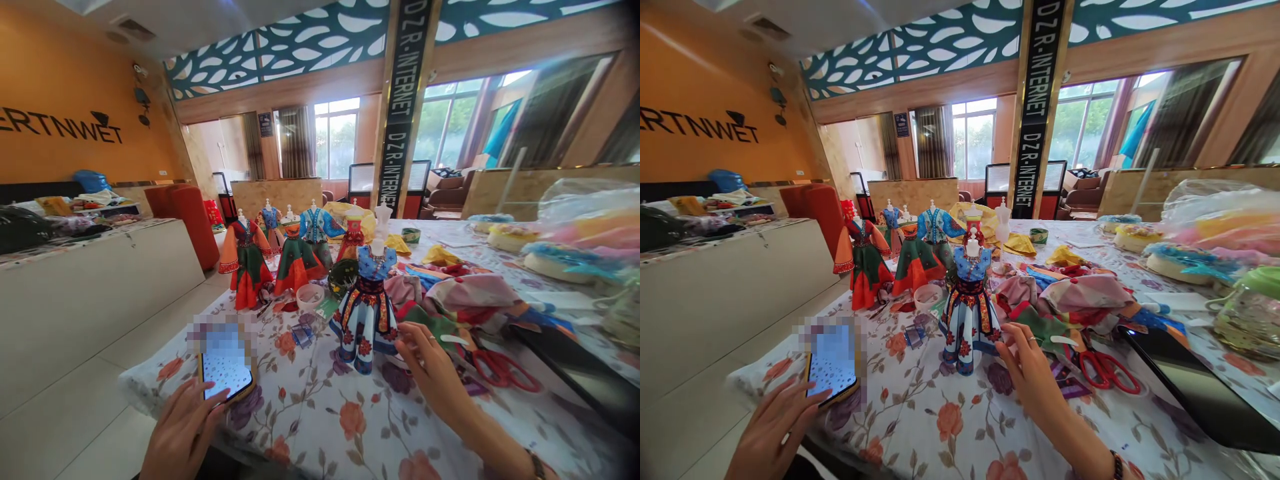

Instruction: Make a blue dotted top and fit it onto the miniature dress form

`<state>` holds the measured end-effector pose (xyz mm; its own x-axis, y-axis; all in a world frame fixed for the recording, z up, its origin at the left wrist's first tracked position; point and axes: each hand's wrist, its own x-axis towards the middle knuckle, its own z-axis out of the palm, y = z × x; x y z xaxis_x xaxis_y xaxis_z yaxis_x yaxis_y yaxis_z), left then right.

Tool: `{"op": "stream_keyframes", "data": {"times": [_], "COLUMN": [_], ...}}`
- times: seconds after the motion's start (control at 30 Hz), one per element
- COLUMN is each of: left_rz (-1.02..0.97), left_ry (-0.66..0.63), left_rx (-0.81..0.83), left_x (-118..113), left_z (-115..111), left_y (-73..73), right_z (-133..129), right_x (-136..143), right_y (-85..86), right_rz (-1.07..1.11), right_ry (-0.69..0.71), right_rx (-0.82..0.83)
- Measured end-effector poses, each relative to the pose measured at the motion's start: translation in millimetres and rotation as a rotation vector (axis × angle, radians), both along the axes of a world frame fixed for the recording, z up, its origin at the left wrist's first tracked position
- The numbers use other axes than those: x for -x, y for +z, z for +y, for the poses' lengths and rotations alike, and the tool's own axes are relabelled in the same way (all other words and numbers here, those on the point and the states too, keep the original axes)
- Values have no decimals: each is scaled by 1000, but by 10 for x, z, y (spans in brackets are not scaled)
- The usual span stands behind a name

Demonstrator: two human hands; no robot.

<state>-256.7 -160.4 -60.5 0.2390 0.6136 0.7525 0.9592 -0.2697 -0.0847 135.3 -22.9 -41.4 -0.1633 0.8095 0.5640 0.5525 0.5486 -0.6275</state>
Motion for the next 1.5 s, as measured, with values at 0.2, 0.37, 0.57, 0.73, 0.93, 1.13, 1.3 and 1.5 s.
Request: {"op": "stream_keyframes", "data": {"times": [0.2,0.37,0.57,0.73,0.93,1.13,1.3,1.5], "left_rz": [-130,-194,-13,65,29,-304,-314,-280], "left_ry": [286,313,100,-65,-114,26,12,18], "left_rx": [132,4,-123,-84,47,236,320,421], "left_x": [70,26,-191,-456,-768,-1076,-1220,-1321], "left_z": [86,98,25,-31,104,598,1034,1288], "left_y": [-102,-55,82,56,100,147,121,140], "right_z": [23,33,35,16,-15,-44,-59,-72], "right_x": [-10,3,48,105,154,149,147,149], "right_y": [-79,-162,-225,-265,-284,-258,-282,-255], "right_rz": [-21,-94,-116,-105,-166,-235,-245,-246], "right_ry": [8,-1,24,53,52,72,95,113], "right_rx": [36,106,97,63,83,189,210,224]}}
